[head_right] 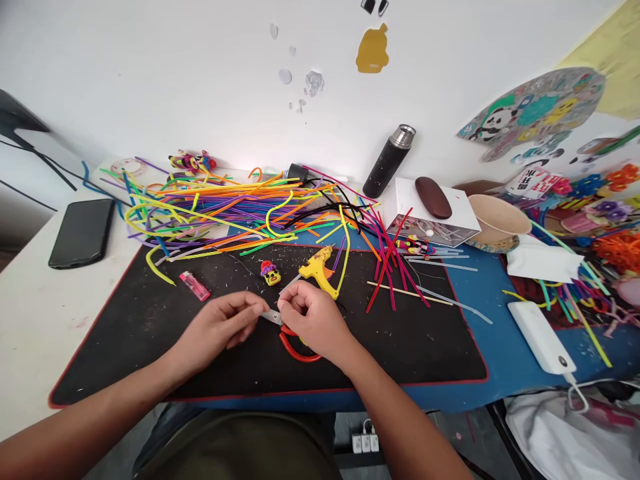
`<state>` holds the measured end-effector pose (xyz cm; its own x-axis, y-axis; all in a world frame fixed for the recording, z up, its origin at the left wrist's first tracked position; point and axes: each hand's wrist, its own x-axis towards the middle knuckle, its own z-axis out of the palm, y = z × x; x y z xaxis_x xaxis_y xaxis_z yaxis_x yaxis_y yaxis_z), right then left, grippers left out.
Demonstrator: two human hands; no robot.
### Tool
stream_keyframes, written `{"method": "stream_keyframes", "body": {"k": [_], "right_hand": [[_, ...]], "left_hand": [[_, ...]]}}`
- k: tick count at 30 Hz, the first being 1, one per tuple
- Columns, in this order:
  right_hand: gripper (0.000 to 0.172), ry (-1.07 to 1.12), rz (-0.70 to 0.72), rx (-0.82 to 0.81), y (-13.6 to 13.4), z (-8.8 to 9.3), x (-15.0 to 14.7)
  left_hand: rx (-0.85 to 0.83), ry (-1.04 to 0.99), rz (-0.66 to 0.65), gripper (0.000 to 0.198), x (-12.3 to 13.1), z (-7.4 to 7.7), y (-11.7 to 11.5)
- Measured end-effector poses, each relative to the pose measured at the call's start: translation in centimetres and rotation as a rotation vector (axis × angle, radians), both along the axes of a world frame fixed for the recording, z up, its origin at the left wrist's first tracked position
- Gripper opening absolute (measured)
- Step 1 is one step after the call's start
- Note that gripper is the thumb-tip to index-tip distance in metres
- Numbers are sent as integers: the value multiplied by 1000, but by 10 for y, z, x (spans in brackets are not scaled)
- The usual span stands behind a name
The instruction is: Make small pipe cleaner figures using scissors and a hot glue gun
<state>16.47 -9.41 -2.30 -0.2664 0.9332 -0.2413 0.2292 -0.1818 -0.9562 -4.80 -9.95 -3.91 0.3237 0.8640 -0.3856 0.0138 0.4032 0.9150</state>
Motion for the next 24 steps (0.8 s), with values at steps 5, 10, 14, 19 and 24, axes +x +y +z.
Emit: {"method": "stream_keyframes", "body": {"k": [5, 10, 14, 19, 24], "right_hand": [[16, -66, -43, 41, 6, -3, 3], [14, -104, -34, 67, 9, -9, 3], [13, -116, -51, 67, 9, -12, 4], [14, -136, -74, 54, 14, -13, 1], [13, -172, -72, 60, 19, -14, -3]], "left_hand": [[694, 507, 130, 30, -13, -9, 33], [899, 791, -95, 59, -10, -30, 56], [938, 904, -191, 65, -5, -36, 56], [943, 902, -206, 56, -3, -34, 56], [949, 774, -172, 47, -6, -33, 57]]}}
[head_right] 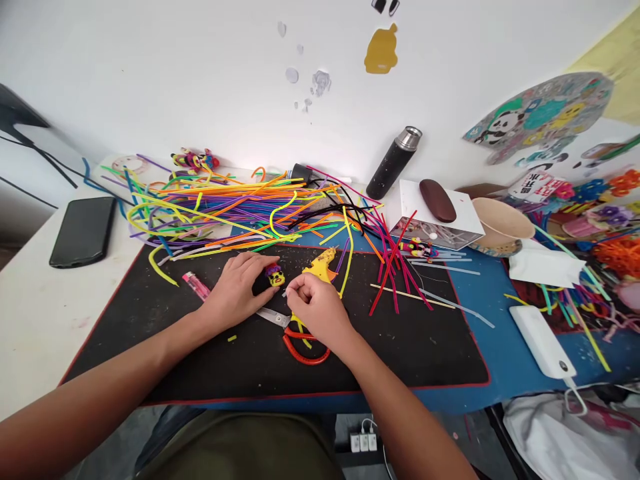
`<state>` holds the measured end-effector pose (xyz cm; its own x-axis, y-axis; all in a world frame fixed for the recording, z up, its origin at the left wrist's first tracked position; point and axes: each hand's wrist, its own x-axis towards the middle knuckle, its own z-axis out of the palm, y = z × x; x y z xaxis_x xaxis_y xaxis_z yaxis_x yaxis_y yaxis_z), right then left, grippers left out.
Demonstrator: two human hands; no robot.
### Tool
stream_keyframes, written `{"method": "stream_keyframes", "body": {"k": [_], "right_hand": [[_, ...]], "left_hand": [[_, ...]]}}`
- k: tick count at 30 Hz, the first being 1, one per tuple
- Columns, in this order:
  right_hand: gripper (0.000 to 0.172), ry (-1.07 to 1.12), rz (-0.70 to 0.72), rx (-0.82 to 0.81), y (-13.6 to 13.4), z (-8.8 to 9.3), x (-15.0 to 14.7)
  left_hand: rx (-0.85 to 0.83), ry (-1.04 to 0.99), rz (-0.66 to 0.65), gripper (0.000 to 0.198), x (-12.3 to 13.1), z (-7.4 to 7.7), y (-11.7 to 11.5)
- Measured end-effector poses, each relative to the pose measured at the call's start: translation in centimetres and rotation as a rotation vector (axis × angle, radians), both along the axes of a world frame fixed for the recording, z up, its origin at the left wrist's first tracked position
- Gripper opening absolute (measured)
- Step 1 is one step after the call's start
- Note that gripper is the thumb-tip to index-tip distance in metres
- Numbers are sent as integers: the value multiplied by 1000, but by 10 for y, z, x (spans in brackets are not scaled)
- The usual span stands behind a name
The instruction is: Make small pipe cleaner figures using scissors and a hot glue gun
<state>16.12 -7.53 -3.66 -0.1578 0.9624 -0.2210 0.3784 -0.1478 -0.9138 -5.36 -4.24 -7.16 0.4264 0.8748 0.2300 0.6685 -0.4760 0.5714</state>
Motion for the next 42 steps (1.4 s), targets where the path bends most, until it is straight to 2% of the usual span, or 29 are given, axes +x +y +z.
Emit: {"method": "stream_keyframes", "body": {"k": [5, 13, 24, 32, 42], "right_hand": [[12, -18, -1, 11, 1, -1, 0], [12, -34, 4, 18, 0, -3, -4], [11, -37, -2, 32, -2, -4, -3], [11, -57, 9, 40, -4, -6, -3], [8, -166, 30, 125, -7, 2, -4]], "left_hand": [[26, -107, -94, 48, -5, 2, -5], [-56, -221, -108, 49, -3, 7, -11], [135, -164, -166, 48, -4, 1, -12], [173, -127, -199, 49, -4, 1, -13], [161, -144, -213, 50, -5, 1, -14]]}}
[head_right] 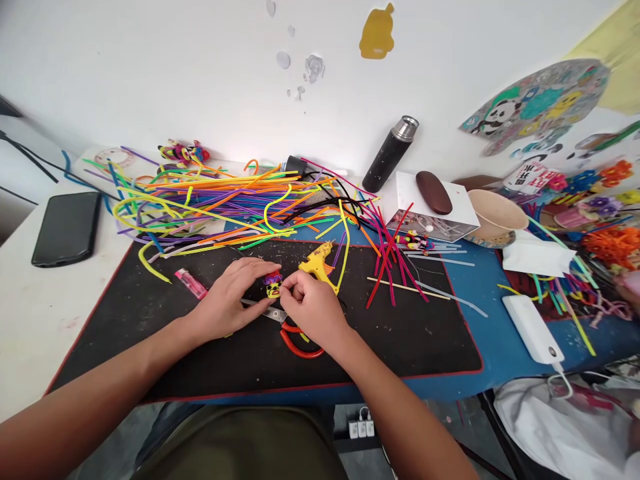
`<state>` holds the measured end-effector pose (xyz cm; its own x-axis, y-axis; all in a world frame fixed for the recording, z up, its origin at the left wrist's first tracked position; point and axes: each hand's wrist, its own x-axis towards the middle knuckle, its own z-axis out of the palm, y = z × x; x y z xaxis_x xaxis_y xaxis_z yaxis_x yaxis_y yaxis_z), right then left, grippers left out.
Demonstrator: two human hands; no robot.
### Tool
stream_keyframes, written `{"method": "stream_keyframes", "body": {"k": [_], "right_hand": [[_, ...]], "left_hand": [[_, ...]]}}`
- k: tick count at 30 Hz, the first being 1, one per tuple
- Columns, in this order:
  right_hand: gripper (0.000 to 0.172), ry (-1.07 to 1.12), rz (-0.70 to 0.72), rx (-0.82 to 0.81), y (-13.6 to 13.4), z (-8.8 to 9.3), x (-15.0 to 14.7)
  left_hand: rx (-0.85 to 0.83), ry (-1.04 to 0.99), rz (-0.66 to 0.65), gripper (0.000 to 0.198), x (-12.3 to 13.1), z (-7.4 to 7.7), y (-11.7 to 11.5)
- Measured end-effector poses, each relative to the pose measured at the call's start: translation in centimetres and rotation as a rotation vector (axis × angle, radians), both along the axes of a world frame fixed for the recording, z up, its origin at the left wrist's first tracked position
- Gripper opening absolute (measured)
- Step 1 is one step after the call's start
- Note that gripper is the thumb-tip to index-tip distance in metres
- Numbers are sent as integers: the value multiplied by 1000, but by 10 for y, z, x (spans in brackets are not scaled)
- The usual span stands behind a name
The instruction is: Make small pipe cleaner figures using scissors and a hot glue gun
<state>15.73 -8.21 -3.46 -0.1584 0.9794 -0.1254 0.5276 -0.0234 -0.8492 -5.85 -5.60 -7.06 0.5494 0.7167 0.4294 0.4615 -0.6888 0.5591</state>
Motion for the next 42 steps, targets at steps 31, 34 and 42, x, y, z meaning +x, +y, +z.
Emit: {"method": "stream_keyframes", "body": {"k": [31, 34, 42], "right_hand": [[12, -17, -29, 47, -7, 2, 3], [13, -7, -39, 35, -9, 2, 3], [11, 18, -27, 31, -13, -6, 0]], "left_hand": [[-54, -51, 0, 48, -2, 5, 0], [-45, -53, 8, 49, -3, 5, 0], [-31, -29, 5, 46, -2, 6, 0]]}}
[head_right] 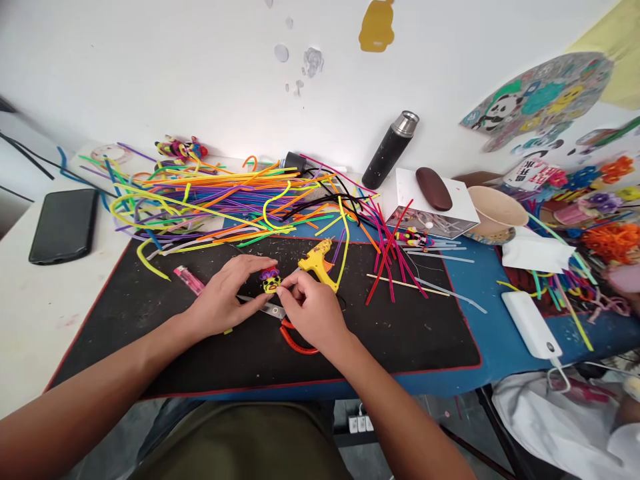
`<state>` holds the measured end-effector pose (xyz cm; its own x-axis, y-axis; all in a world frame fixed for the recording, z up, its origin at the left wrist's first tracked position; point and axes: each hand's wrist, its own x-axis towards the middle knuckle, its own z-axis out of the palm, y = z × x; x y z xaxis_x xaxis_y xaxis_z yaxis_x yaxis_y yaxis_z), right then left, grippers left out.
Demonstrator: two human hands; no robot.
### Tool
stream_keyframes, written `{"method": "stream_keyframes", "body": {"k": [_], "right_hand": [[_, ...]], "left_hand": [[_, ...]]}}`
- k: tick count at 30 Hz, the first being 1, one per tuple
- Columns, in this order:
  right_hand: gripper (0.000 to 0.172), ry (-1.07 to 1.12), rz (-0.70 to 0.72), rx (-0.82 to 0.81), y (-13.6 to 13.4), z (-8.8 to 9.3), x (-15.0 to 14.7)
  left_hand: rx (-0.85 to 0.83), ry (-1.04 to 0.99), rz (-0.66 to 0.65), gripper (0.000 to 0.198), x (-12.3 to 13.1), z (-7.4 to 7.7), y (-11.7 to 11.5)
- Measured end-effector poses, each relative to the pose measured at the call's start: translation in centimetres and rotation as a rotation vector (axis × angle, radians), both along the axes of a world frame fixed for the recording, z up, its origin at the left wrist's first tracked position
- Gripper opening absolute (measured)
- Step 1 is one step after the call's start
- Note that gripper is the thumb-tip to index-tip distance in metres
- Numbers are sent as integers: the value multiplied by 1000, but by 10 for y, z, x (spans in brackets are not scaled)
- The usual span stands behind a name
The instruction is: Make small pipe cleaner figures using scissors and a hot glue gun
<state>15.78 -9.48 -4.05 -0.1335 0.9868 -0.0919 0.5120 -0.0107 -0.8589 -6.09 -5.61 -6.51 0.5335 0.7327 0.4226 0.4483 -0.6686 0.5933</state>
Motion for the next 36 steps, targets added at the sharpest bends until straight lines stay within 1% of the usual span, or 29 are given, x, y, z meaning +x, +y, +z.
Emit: {"method": "stream_keyframes", "body": {"k": [6, 29, 36], "right_hand": [[11, -28, -2, 19, 1, -1, -2], [11, -47, 4, -17, 3, 5, -2], [11, -43, 2, -21, 3, 4, -1]], "left_hand": [[-2, -5, -3, 46, 0, -1, 0], [26, 26, -30, 48, -1, -2, -1], [33, 22, -27, 47, 0, -2, -1]]}}
